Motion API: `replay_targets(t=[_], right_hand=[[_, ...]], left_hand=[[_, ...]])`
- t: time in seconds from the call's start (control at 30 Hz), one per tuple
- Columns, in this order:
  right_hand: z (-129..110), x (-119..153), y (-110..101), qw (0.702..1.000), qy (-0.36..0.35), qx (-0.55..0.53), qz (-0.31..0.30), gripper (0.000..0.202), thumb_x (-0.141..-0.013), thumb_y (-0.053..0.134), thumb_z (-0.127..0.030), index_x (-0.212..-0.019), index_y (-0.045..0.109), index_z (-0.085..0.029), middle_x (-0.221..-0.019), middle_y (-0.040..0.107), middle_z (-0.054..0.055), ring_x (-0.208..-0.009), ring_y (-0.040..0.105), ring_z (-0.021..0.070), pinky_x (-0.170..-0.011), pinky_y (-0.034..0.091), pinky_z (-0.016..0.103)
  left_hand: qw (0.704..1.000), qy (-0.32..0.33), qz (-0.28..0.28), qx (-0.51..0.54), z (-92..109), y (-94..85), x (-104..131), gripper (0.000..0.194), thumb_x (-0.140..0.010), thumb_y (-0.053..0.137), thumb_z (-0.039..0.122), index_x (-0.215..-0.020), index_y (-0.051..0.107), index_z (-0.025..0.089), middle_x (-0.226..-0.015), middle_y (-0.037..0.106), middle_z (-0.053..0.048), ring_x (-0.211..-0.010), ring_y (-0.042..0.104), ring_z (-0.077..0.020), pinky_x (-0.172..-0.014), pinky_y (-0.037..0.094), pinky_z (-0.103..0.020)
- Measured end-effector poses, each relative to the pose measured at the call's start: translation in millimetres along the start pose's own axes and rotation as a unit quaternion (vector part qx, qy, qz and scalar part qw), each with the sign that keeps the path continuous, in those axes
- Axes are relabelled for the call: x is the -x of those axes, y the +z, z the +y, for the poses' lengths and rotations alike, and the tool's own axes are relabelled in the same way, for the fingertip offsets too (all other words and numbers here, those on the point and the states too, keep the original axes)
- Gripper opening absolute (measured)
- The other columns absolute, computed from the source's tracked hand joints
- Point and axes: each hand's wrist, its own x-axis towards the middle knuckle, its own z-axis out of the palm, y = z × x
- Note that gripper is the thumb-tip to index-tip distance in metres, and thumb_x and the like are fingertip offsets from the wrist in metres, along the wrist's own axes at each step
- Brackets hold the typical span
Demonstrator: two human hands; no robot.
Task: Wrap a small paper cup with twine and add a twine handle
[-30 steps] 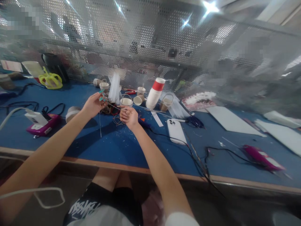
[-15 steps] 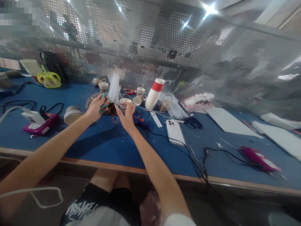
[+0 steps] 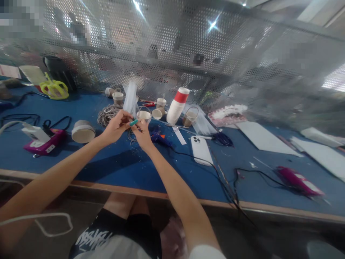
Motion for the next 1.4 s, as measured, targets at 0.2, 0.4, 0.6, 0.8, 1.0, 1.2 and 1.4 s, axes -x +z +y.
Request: replay_targets(t=[0.2, 0.4, 0.6, 0.8, 1.0, 1.2, 1.4], right_hand=[[3.3, -3.7, 2.0, 0.995, 0.027, -0.095, 0.009, 0.030, -0.071, 0.064, -0.051, -0.064, 0.063, -0.022, -0.067, 0.041, -0.002, -0.060, 0.037, 0.0111, -0.057, 0.033, 0.027], [-1.0, -2.8, 4.0, 0.987, 0.066, -0.150, 0.000, 0.040, -0.066, 0.069, -0.051, -0.051, 0.048, -0.020, -0.059, 0.038, -0.004, -0.053, 0.033, 0.0083, -0.054, 0.030, 0.026], [-7.0, -1.3, 6.9, 0.981, 0.120, -0.151, 0.001, 0.046, -0.067, 0.066, -0.052, -0.048, 0.038, -0.021, -0.047, 0.028, -0.006, -0.047, 0.024, 0.0084, -0.051, 0.024, 0.027], [-7.8, -1.1, 7.6, 0.979, 0.119, -0.160, -0.027, 0.048, -0.073, 0.062, -0.050, -0.047, 0.032, -0.021, -0.049, 0.027, -0.006, -0.049, 0.026, 0.0094, -0.054, 0.027, 0.028], [-7.1, -0.6, 7.3, 0.978, 0.122, -0.161, -0.045, 0.047, -0.077, 0.059, -0.046, -0.047, 0.033, -0.021, -0.049, 0.026, -0.005, -0.049, 0.024, 0.0098, -0.055, 0.028, 0.029], [-8.5, -0.4, 7.4, 0.972, 0.120, -0.197, -0.052, 0.042, -0.077, 0.061, -0.040, -0.047, 0.038, -0.021, -0.049, 0.027, -0.006, -0.048, 0.027, 0.0094, -0.056, 0.031, 0.028], [-10.9, -1.2, 6.4, 0.962, 0.146, -0.224, -0.050, 0.022, -0.082, 0.057, -0.032, -0.063, 0.058, -0.021, -0.048, 0.030, -0.006, -0.049, 0.030, 0.0110, -0.058, 0.034, 0.028]], left_hand=[[1.000, -0.023, 0.003, 0.000, 1.2, -3.3, -2.9, 0.019, -0.075, 0.059, 0.000, -0.083, 0.057, 0.017, -0.069, 0.060, 0.001, -0.055, 0.053, -0.0078, -0.057, 0.041, -0.020], [0.998, 0.023, 0.004, -0.064, -8.7, -4.6, -4.7, 0.019, -0.078, 0.053, 0.000, -0.081, 0.055, 0.019, -0.060, 0.057, 0.004, -0.054, 0.053, -0.0087, -0.057, 0.041, -0.020], [0.998, 0.008, 0.034, -0.060, -11.4, -3.7, -4.3, 0.020, -0.078, 0.051, -0.001, -0.077, 0.054, 0.019, -0.056, 0.055, 0.004, -0.050, 0.049, -0.0085, -0.054, 0.037, -0.020], [0.998, 0.005, 0.039, -0.048, -15.0, -4.5, -4.0, 0.020, -0.079, 0.050, -0.001, -0.077, 0.055, 0.019, -0.056, 0.055, 0.004, -0.051, 0.048, -0.0086, -0.054, 0.036, -0.020], [0.997, 0.022, 0.046, -0.063, -14.0, -3.3, -3.1, 0.020, -0.082, 0.049, 0.003, -0.072, 0.052, 0.019, -0.052, 0.053, 0.004, -0.047, 0.045, -0.0081, -0.052, 0.034, -0.020], [0.995, 0.037, 0.052, -0.077, -16.8, -3.3, -4.3, 0.022, -0.084, 0.047, 0.004, -0.069, 0.048, 0.020, -0.050, 0.052, 0.005, -0.045, 0.044, -0.0075, -0.049, 0.033, -0.020], [0.997, 0.040, 0.042, -0.053, -24.9, -4.0, -7.3, 0.019, -0.087, 0.046, 0.012, -0.071, 0.048, 0.020, -0.053, 0.053, 0.004, -0.046, 0.047, -0.0073, -0.049, 0.038, -0.019]])
